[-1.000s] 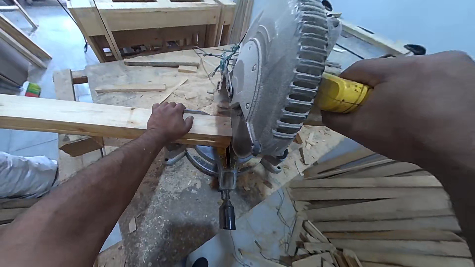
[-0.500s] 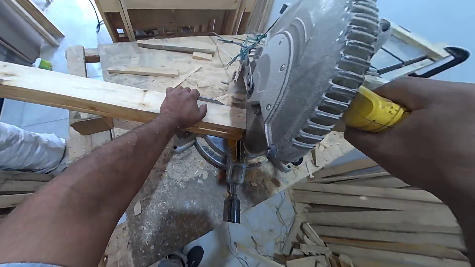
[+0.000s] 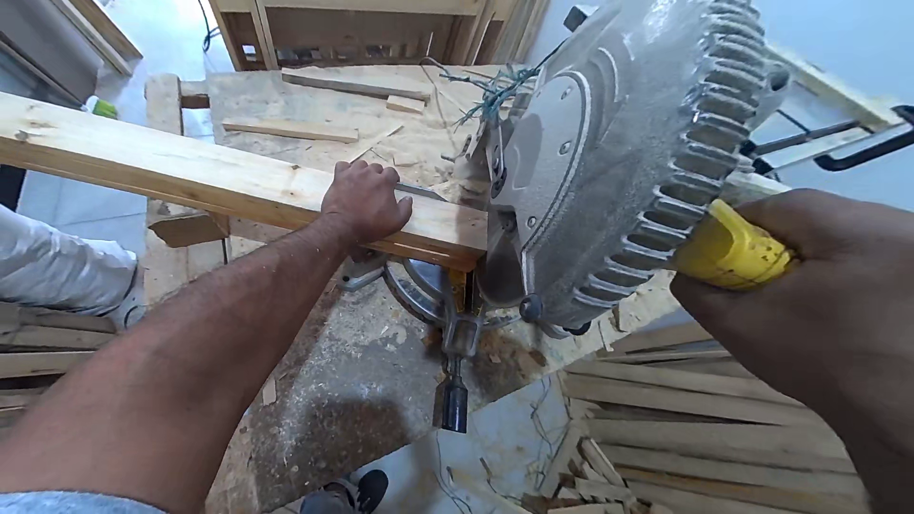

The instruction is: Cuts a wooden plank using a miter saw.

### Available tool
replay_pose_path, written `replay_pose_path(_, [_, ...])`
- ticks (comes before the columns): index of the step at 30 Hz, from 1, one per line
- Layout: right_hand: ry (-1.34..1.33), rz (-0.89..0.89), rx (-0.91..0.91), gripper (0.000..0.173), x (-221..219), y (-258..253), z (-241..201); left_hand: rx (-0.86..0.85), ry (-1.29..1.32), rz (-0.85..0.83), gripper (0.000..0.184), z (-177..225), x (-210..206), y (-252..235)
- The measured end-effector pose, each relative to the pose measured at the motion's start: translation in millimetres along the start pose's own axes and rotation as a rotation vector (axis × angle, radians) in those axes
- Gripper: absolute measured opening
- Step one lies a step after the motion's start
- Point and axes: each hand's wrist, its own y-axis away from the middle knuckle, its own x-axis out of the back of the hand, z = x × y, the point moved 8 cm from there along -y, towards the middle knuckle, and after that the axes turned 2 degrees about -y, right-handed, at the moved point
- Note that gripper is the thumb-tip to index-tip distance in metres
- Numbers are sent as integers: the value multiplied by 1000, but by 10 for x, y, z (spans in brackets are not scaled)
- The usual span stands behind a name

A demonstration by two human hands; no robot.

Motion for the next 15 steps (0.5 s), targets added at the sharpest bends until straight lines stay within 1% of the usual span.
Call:
replay_pose_path(11, [33,36,-6,46,-33,126,-90,7,-22,-6,57,3,-5,-11])
replay_pose_path(15, [59,56,-6,44,-40,189,-133,6,-16,-4,56,7,-6,-8])
